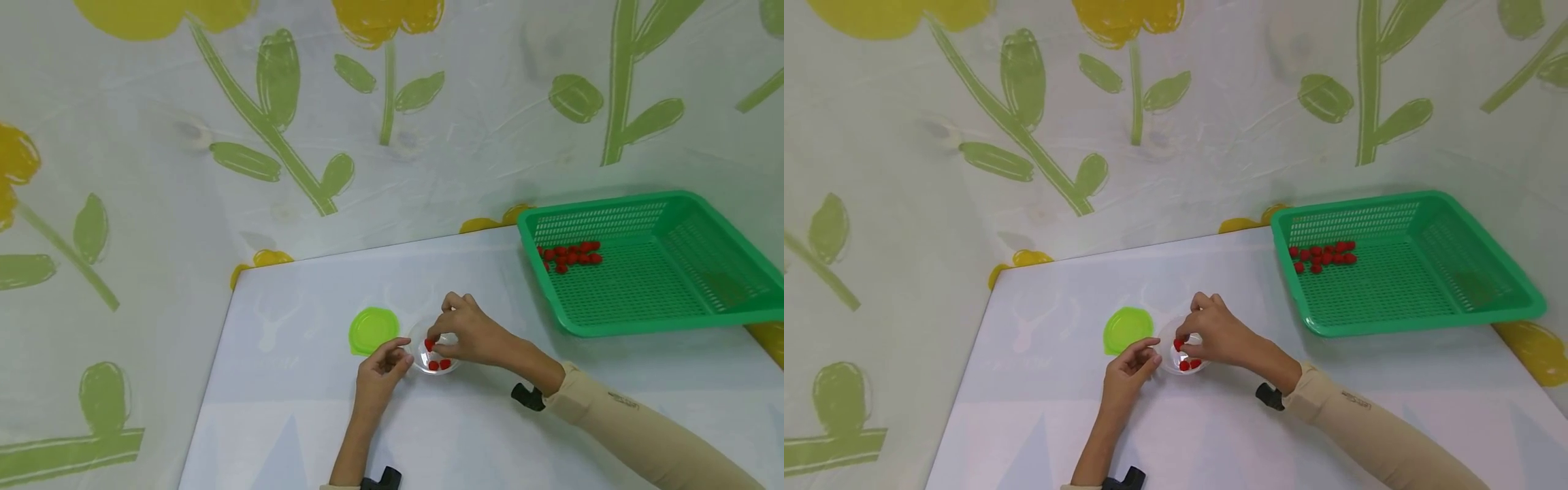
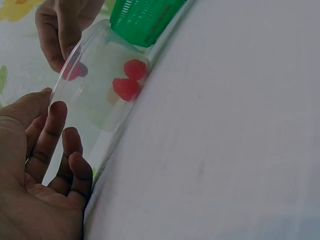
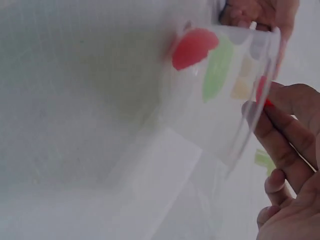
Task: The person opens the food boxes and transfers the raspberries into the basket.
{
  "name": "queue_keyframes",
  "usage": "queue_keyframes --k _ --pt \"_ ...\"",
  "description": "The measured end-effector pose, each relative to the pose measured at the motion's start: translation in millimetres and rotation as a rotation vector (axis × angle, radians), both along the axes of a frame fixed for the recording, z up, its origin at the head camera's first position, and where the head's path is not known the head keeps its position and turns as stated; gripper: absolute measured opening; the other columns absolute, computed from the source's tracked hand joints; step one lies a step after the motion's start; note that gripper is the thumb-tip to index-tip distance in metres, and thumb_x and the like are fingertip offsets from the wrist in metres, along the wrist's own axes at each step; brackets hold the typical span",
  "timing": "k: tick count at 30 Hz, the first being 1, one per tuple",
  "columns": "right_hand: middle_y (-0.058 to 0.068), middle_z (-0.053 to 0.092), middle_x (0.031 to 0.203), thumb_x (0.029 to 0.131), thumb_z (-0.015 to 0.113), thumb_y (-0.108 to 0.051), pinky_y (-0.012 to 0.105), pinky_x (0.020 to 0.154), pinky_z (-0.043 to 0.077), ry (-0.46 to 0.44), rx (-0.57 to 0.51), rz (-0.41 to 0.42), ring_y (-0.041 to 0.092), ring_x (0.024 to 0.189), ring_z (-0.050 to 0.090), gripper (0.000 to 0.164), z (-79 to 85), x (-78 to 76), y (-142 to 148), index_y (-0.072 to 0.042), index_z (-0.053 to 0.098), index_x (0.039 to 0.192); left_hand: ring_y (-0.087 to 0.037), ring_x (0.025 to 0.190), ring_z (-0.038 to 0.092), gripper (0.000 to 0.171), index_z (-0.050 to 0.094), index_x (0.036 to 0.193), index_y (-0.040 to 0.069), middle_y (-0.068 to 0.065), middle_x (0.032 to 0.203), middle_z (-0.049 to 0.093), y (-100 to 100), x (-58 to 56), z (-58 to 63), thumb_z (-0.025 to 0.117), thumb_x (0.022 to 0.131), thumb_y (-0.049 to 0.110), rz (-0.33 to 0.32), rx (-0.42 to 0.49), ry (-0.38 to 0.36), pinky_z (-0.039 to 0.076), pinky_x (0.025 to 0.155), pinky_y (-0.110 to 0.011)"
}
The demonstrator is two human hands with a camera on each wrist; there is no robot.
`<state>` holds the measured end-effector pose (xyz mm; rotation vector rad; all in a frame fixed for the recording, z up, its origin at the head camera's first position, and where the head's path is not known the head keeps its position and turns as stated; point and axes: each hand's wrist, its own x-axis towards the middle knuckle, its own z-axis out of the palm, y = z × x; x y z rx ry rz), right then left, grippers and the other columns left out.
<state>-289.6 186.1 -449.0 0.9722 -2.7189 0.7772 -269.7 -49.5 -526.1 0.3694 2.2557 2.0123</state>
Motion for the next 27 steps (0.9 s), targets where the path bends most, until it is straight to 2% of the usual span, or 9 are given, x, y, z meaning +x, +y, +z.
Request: queue_keyframes --k 5,12,14,21,27 --pt "-0.016 0.072 0.088 0.078 0.086 -0.016 0.034 0.074 0.030 -0.020 -0.060 -0.019 0.014 0.093 0.041 0.015 12.4 2.6 15 -0.020 0.080 0.091 -0.019 0.080 0.060 0.028 0.072 0.117 0.020 -0.002 0.089 0.067 2 -0.5 -0.7 0.078 0.089 0.022 0.009 0.001 -0.003 0.052 0.070 -0.023" --pt "-0.017 0.072 0.087 0.077 0.088 -0.014 0.035 0.074 0.030 -0.010 -0.102 -0.067 0.013 0.094 0.040 0.018 28.6 4.7 39 -0.020 0.080 0.092 -0.017 0.081 0.060 0.028 0.072 0.116 0.015 -0.004 0.090 0.066 4 0.1 2.2 0.077 0.089 0.012 0.030 0.011 -0.024 0.050 0.070 -0.022" --pt "-0.018 0.071 0.085 0.076 0.088 -0.013 0.035 0.073 0.031 -0.001 -0.110 -0.089 0.012 0.094 0.040 0.019 31.7 4.9 47 -0.021 0.080 0.092 -0.017 0.081 0.060 0.028 0.072 0.116 0.012 -0.005 0.090 0.067 5 1.4 5.5 0.077 0.089 0.010 0.033 0.009 -0.030 0.050 0.070 -0.021" --pt "-0.017 0.071 0.082 0.073 0.089 -0.008 0.033 0.070 0.033 0.067 -0.162 -0.107 0.014 0.090 0.039 0.021 41.1 3.1 73 -0.019 0.080 0.089 -0.015 0.083 0.060 0.027 0.071 0.116 0.006 -0.007 0.091 0.067 6 11.8 30.1 0.075 0.089 0.009 0.026 0.022 -0.009 0.051 0.071 -0.021" --pt "-0.023 0.067 0.081 0.076 0.088 -0.011 0.034 0.068 0.037 0.003 -0.151 -0.219 0.012 0.093 0.038 0.022 52.1 6.5 97 -0.025 0.080 0.090 -0.015 0.082 0.059 0.028 0.071 0.117 0.005 -0.007 0.091 0.066 6 12.9 31.7 0.076 0.089 0.009 0.025 0.039 -0.036 0.049 0.068 -0.020"
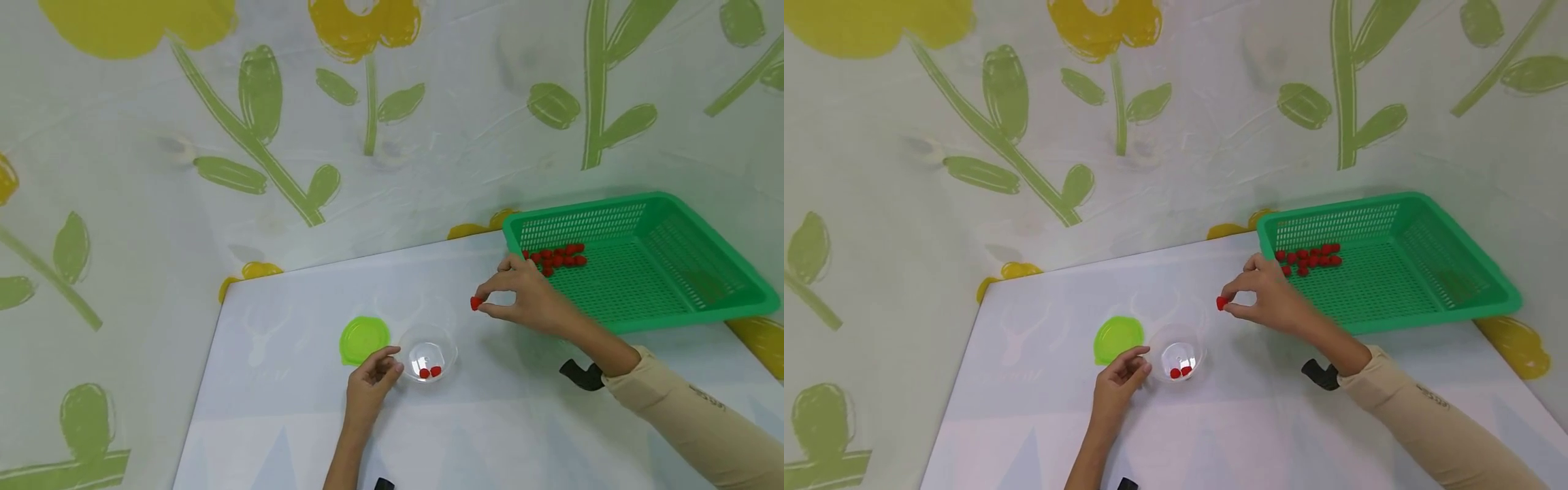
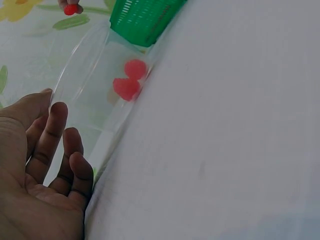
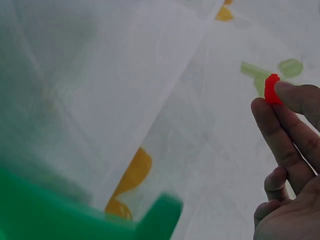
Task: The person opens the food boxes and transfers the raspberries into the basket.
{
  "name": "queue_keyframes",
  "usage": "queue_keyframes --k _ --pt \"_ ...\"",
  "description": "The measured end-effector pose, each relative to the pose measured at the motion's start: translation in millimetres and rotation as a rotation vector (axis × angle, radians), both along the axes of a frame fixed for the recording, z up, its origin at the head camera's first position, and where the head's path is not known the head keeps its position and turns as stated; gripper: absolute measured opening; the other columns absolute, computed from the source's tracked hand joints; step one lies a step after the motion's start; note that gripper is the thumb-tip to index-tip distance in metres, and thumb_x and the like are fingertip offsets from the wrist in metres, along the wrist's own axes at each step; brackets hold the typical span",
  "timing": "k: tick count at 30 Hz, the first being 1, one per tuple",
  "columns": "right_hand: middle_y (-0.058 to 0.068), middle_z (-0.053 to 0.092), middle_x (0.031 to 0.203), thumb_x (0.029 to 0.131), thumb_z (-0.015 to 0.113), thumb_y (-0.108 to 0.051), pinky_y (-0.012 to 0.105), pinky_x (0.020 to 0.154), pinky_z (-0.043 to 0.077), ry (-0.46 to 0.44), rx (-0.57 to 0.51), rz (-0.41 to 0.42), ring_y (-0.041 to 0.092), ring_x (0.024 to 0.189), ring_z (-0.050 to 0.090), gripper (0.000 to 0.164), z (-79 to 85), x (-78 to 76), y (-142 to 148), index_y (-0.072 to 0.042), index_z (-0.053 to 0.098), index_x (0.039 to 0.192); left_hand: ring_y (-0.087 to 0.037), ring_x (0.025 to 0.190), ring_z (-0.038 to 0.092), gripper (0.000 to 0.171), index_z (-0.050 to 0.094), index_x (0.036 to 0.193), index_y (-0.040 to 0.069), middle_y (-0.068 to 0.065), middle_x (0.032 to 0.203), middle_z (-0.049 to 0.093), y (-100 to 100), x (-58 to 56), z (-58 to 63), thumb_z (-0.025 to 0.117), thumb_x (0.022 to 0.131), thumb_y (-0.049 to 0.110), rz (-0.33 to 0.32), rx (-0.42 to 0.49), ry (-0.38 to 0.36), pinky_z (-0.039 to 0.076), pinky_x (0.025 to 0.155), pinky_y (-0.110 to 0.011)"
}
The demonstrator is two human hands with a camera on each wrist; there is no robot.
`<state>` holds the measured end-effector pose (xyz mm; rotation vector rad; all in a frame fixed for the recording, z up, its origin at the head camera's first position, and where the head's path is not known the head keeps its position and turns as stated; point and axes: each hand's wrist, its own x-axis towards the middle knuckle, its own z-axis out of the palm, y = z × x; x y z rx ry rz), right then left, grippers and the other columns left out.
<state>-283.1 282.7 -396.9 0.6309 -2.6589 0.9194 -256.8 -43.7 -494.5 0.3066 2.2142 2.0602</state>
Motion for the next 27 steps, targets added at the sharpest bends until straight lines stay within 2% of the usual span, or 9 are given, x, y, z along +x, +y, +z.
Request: queue_keyframes --k 3,8,10,14,22,27 --pt "-0.022 0.063 0.081 0.074 0.089 -0.009 0.035 0.069 0.036 0.027 0.001 -0.050 0.012 0.091 0.038 0.023 5.0 0.8 11 -0.024 0.080 0.089 -0.014 0.081 0.058 0.029 0.071 0.117 0.004 -0.007 0.091 0.066 0 -0.5 -1.1 0.076 0.089 0.010 -0.002 0.003 -0.016 0.048 0.067 -0.019" --pt "-0.006 0.048 0.084 0.074 0.089 -0.006 0.029 0.060 0.038 0.054 -0.005 -0.112 0.012 0.084 0.037 0.025 12.1 1.2 32 -0.023 0.080 0.091 -0.015 0.082 0.059 0.029 0.071 0.117 0.009 -0.007 0.093 0.066 -2 -6.6 -20.3 0.077 0.089 0.012 0.005 -0.007 -0.025 0.049 0.066 -0.019" --pt "-0.003 0.048 0.086 0.074 0.088 -0.005 0.027 0.058 0.039 0.054 -0.011 -0.131 0.012 0.083 0.038 0.026 14.9 1.7 40 -0.022 0.080 0.092 -0.016 0.082 0.059 0.029 0.072 0.117 0.013 -0.007 0.094 0.067 -3 -9.1 -29.0 0.077 0.089 0.015 0.006 -0.012 -0.021 0.049 0.066 -0.020" --pt "-0.001 0.052 0.085 0.073 0.088 -0.003 0.026 0.057 0.041 0.066 -0.011 -0.160 0.012 0.082 0.039 0.025 18.8 0.2 57 -0.016 0.081 0.093 -0.018 0.084 0.060 0.029 0.073 0.116 0.017 -0.005 0.093 0.067 -5 -8.7 -31.6 0.078 0.089 0.022 -0.004 -0.024 -0.004 0.050 0.068 -0.021" --pt "0.010 0.050 0.094 0.079 0.085 -0.006 0.026 0.054 0.042 -0.078 -0.034 -0.232 0.019 0.085 0.040 0.019 27.5 -3.9 87 -0.010 0.080 0.097 -0.019 0.083 0.059 0.031 0.072 0.118 0.015 -0.005 0.092 0.067 -5 -8.9 -31.9 0.078 0.089 0.024 -0.003 -0.040 0.005 0.050 0.067 -0.021" --pt "0.012 0.050 0.098 0.083 0.083 -0.015 0.030 0.059 0.042 -0.158 0.021 -0.275 0.020 0.087 0.040 0.020 33.2 -8.1 104 -0.009 0.080 0.102 -0.018 0.082 0.059 0.030 0.073 0.116 0.017 -0.006 0.092 0.067 -4 -9.7 -32.3 0.079 0.088 0.023 0.003 -0.025 -0.014 0.050 0.066 -0.021"
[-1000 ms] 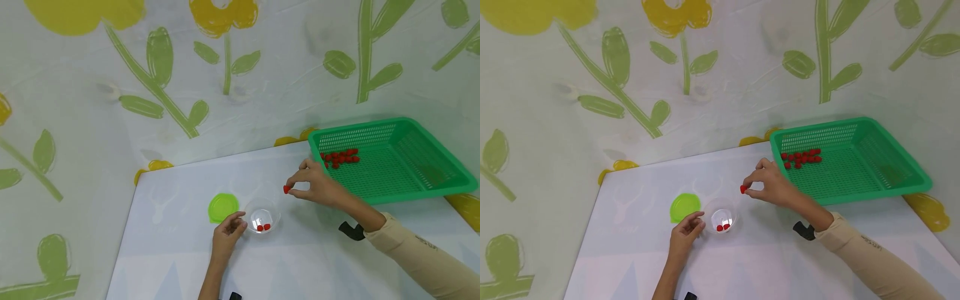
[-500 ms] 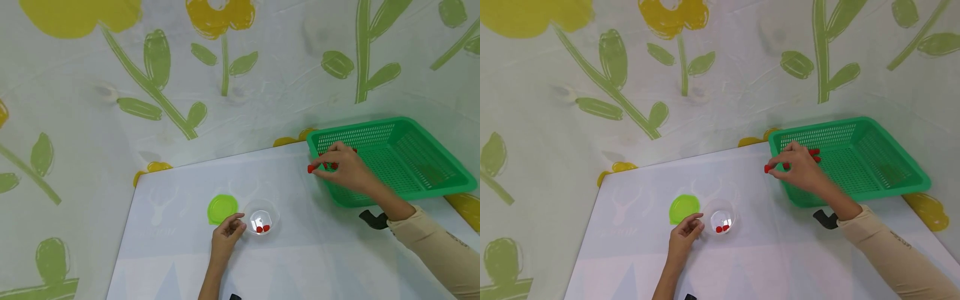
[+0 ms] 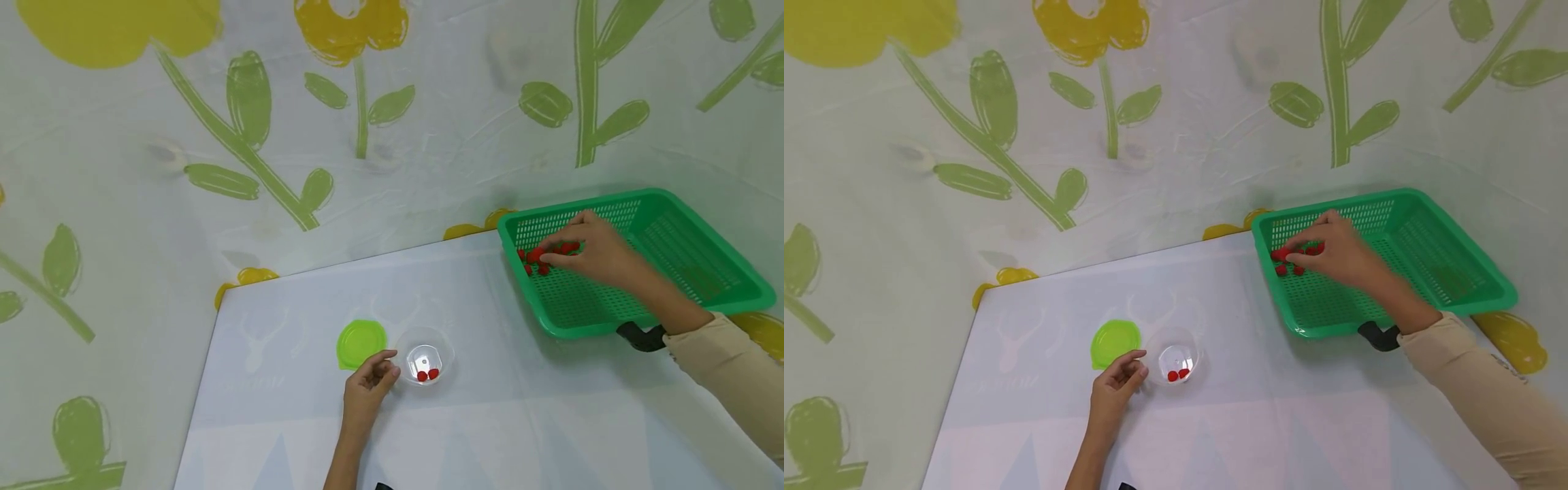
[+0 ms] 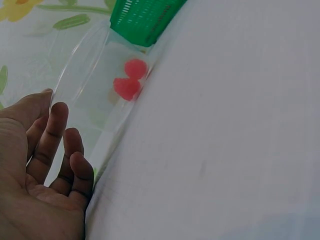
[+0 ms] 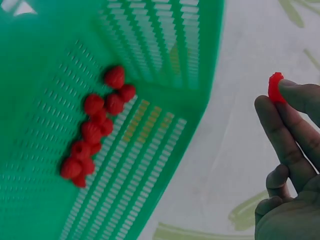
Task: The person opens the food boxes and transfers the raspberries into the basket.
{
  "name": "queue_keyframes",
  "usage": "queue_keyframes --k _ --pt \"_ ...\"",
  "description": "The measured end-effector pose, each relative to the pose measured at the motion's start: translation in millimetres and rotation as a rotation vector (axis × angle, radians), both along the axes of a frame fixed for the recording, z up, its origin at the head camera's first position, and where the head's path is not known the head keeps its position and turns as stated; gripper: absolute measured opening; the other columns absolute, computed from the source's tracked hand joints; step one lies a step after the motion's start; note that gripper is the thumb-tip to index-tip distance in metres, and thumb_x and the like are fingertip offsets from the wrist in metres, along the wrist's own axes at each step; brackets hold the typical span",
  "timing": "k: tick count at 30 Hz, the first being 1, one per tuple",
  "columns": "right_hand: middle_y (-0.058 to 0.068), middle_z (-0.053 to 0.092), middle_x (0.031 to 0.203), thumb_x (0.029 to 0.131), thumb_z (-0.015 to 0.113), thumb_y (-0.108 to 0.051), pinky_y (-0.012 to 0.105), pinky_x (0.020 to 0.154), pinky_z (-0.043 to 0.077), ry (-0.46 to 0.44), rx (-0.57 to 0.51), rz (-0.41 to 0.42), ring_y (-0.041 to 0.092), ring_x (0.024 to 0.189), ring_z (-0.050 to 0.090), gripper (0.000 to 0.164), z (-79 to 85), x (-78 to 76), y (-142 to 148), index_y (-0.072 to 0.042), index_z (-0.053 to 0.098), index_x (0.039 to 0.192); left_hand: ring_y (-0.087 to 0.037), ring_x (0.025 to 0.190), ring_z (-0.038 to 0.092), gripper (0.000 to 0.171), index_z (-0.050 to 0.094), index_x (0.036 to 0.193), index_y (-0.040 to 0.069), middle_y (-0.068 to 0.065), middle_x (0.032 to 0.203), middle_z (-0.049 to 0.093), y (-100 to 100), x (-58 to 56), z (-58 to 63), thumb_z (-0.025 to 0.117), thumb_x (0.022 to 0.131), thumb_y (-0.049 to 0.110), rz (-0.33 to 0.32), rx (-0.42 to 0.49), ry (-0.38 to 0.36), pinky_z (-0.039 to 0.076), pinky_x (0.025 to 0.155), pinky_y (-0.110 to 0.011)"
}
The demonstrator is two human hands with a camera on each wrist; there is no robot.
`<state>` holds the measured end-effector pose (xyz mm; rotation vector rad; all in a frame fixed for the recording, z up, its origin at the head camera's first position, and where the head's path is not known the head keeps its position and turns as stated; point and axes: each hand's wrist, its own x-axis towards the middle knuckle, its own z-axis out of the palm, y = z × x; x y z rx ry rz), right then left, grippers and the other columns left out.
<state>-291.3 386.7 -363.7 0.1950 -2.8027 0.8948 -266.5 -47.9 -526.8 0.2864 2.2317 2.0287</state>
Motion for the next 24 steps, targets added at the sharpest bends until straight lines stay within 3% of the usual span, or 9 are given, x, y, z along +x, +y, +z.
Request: queue_keyframes --k 5,9,15,18,21,22,24 --pt "0.019 0.050 0.109 0.088 0.079 -0.023 0.038 0.066 0.044 -0.131 0.051 -0.038 0.029 0.099 0.045 0.026 7.2 -7.4 14 -0.009 0.077 0.111 -0.018 0.080 0.059 0.028 0.073 0.115 0.018 -0.007 0.092 0.067 1 0.2 0.6 0.079 0.087 0.020 0.012 0.016 -0.013 0.050 0.064 -0.021" --pt "0.023 0.049 0.113 0.090 0.077 -0.026 0.043 0.070 0.044 -0.186 0.089 -0.033 0.034 0.102 0.044 0.029 10.1 -13.5 22 -0.007 0.076 0.113 -0.016 0.080 0.059 0.029 0.072 0.116 0.015 -0.007 0.092 0.067 2 1.0 2.1 0.078 0.088 0.015 0.020 0.006 -0.024 0.049 0.064 -0.020" --pt "0.023 0.049 0.111 0.091 0.076 -0.026 0.044 0.069 0.043 -0.223 0.126 -0.009 0.035 0.100 0.043 0.026 1.5 -25.3 35 -0.009 0.077 0.111 -0.014 0.079 0.058 0.028 0.071 0.116 0.008 -0.009 0.091 0.067 4 6.0 19.0 0.077 0.088 0.008 0.019 0.015 -0.012 0.049 0.065 -0.020" --pt "0.015 0.054 0.082 0.088 0.079 -0.021 0.035 0.059 0.040 -0.183 0.168 0.047 0.025 0.075 0.045 0.019 -8.7 -33.5 43 -0.009 0.079 0.104 -0.014 0.079 0.058 0.027 0.072 0.115 0.008 -0.008 0.090 0.067 6 8.5 27.1 0.077 0.088 0.010 0.010 0.022 -0.002 0.049 0.066 -0.020" --pt "-0.003 0.040 0.053 0.087 0.080 -0.016 0.026 0.049 0.032 -0.154 0.188 0.108 0.010 0.051 0.030 0.015 -17.4 -40.6 48 -0.008 0.080 0.100 -0.014 0.079 0.058 0.027 0.072 0.115 0.008 -0.008 0.090 0.067 6 9.0 28.5 0.077 0.088 0.010 0.013 0.018 0.002 0.049 0.065 -0.020" --pt "-0.006 0.034 0.047 0.086 0.080 -0.015 0.025 0.046 0.029 -0.152 0.186 0.124 0.007 0.048 0.024 0.015 -19.4 -42.7 50 -0.007 0.080 0.099 -0.014 0.079 0.059 0.027 0.072 0.115 0.008 -0.008 0.090 0.067 6 9.2 29.2 0.077 0.088 0.010 0.016 0.019 0.004 0.049 0.065 -0.020" --pt "-0.007 0.040 0.047 0.086 0.080 -0.014 0.024 0.045 0.028 -0.173 0.168 0.124 0.005 0.047 0.022 0.016 -21.3 -44.7 51 -0.006 0.079 0.100 -0.014 0.078 0.059 0.026 0.072 0.114 0.009 -0.008 0.090 0.067 7 9.3 30.0 0.077 0.088 0.010 0.017 0.019 0.005 0.049 0.064 -0.019"
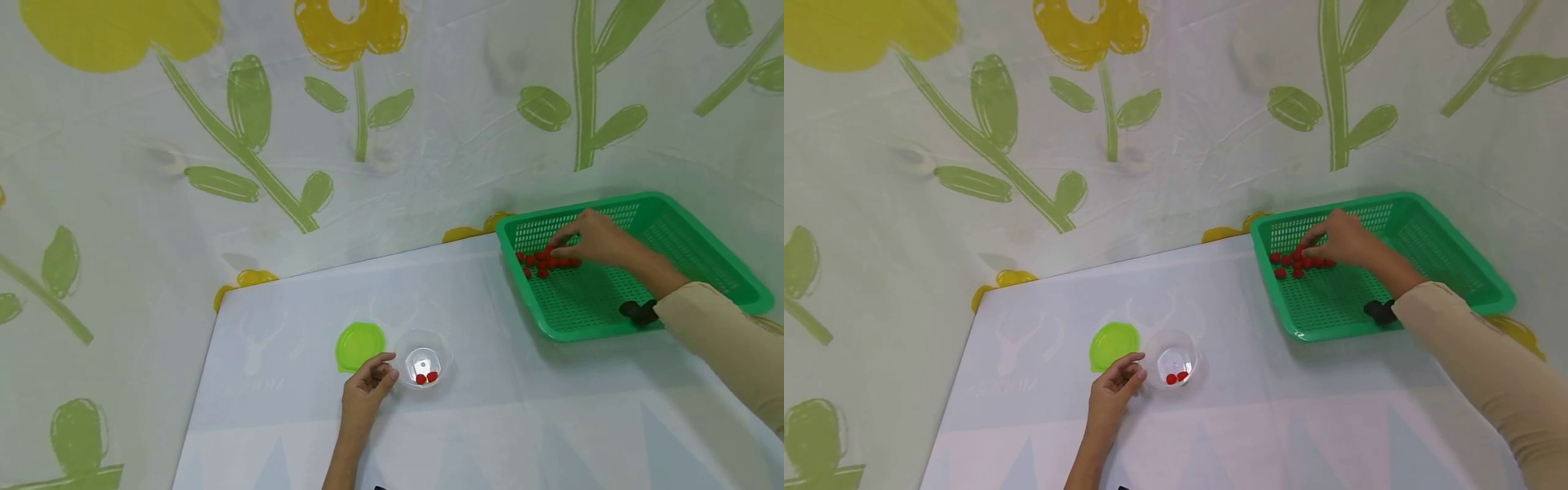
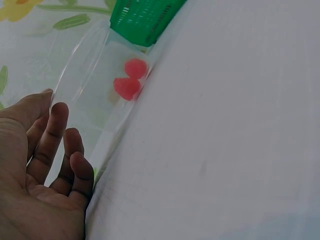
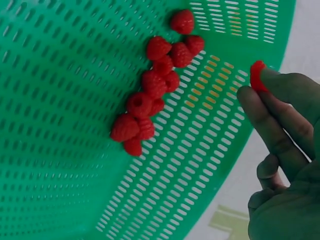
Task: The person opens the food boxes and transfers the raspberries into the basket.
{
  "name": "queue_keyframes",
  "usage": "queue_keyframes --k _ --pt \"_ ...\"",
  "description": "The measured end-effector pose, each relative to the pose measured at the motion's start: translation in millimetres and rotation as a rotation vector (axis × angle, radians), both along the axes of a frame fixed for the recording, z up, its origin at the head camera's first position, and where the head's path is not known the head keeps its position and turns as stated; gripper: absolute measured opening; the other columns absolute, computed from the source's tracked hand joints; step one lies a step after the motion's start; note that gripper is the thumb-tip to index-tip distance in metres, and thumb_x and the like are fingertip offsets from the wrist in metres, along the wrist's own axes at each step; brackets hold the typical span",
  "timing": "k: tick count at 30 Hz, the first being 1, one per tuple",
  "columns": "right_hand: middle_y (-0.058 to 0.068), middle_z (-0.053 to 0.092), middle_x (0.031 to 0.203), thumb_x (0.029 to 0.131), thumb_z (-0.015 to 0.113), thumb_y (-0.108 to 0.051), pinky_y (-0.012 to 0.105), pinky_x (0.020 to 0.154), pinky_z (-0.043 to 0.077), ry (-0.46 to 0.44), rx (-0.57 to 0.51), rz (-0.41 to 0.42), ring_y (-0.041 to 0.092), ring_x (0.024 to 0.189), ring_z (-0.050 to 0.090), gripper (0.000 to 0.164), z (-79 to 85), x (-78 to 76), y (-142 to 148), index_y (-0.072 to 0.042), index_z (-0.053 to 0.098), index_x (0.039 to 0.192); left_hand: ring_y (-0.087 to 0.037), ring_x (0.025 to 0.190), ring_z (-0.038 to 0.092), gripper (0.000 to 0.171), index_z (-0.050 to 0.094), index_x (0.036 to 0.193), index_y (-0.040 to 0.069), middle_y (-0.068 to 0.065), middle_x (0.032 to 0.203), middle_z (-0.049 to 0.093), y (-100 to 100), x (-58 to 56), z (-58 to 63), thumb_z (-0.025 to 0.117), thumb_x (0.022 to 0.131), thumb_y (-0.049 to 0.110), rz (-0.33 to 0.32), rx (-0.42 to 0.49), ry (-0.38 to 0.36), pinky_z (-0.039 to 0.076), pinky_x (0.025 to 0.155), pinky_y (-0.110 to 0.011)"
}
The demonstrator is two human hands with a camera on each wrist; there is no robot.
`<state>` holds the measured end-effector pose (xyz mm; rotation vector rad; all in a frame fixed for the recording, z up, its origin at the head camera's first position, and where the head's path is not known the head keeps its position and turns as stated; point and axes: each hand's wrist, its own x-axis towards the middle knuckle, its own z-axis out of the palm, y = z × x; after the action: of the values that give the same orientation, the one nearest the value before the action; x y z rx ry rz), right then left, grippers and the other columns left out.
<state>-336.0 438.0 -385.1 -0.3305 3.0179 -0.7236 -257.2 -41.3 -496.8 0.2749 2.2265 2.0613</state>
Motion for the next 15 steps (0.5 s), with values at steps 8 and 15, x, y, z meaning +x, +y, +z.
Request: queue_keyframes --k 8,15 --pt "0.011 0.075 0.091 0.086 0.079 -0.015 0.030 0.054 0.043 -0.092 0.007 -0.032 0.021 0.071 0.061 0.017 -9.4 -9.1 8 -0.005 0.079 0.101 -0.014 0.077 0.058 0.026 0.072 0.114 0.010 -0.007 0.090 0.067 1 -2.3 -7.6 0.076 0.088 0.009 0.008 -0.019 -0.009 0.049 0.064 -0.020" --pt "0.006 0.075 0.089 0.086 0.080 -0.018 0.041 0.067 0.053 -0.134 0.079 0.022 0.019 0.078 0.067 0.018 -26.8 -15.3 15 -0.005 0.079 0.099 -0.016 0.079 0.060 0.027 0.073 0.115 0.016 -0.006 0.092 0.068 -5 -9.4 -29.2 0.077 0.088 0.015 0.001 -0.015 -0.007 0.049 0.064 -0.020"
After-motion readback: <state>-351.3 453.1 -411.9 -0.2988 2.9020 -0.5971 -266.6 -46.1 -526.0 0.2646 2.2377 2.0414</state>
